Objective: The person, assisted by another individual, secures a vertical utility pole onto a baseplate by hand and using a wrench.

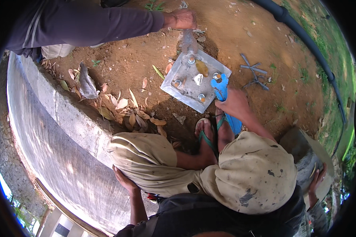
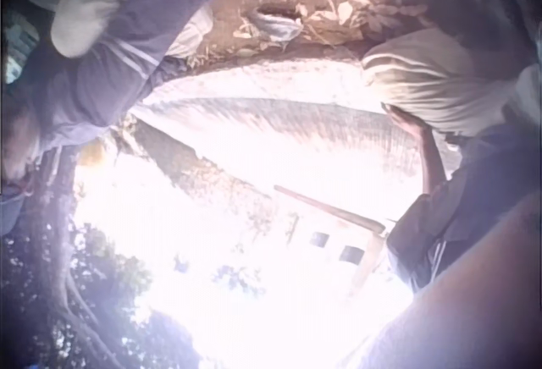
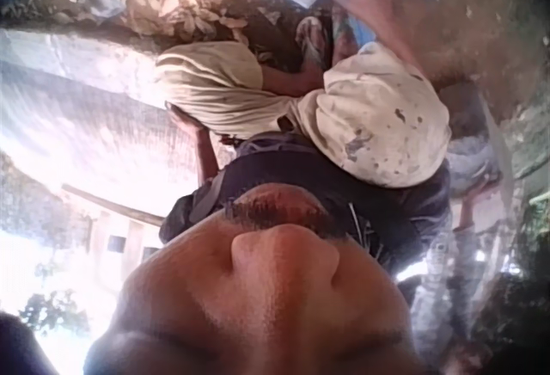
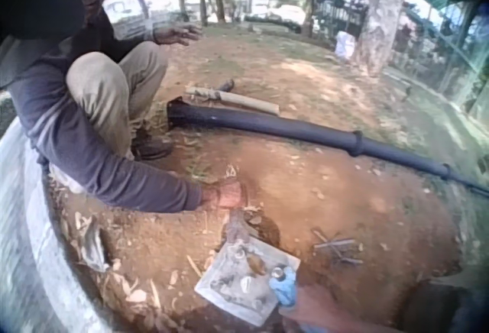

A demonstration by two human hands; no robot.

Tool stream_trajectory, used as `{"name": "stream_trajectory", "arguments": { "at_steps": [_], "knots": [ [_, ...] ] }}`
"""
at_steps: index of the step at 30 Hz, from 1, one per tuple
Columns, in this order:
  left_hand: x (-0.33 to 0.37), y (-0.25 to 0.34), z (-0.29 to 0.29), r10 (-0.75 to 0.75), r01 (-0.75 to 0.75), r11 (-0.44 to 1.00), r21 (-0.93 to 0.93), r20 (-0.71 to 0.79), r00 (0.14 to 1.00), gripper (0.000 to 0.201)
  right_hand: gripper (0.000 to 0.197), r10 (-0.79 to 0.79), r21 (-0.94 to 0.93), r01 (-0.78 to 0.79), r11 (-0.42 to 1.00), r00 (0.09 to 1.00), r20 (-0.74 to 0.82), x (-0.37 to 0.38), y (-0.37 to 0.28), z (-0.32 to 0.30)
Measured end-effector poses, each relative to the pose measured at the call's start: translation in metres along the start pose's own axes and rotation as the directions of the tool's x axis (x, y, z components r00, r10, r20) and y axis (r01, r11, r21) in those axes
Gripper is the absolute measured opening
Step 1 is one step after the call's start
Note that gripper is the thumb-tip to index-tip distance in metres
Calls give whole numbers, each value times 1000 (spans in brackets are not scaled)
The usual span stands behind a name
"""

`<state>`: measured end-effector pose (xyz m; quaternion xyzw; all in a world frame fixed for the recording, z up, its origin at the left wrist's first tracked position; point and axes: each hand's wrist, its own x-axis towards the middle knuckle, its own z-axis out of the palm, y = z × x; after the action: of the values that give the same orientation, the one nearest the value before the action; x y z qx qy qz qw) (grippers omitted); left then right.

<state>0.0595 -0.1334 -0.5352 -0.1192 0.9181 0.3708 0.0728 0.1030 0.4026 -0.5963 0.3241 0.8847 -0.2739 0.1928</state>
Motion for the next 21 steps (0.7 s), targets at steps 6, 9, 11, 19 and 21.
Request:
{"name": "stream_trajectory", "arguments": {
  "at_steps": [6,9,11,19,21],
  "knots": [
    [2,-19,-7,37,-33,998,-48,84,996,56,52,40,-30,-39,999,998,45,-1,0,-9],
    [1,-29,-11,138,-145,986,76,94,986,56,53,5,-117,5,993,997,81,6,3,-24],
    [3,-26,-12,126,-129,991,21,125,984,57,55,-44,-196,64,979,993,106,12,3,-36],
    [-1,18,9,-189,175,951,-256,-30,982,64,46,-478,-427,423,799,878,-25,68,33,-53],
    [0,17,10,-246,239,931,-277,8,969,66,45,-730,-554,564,612,673,-122,93,39,-57]
  ]
}}
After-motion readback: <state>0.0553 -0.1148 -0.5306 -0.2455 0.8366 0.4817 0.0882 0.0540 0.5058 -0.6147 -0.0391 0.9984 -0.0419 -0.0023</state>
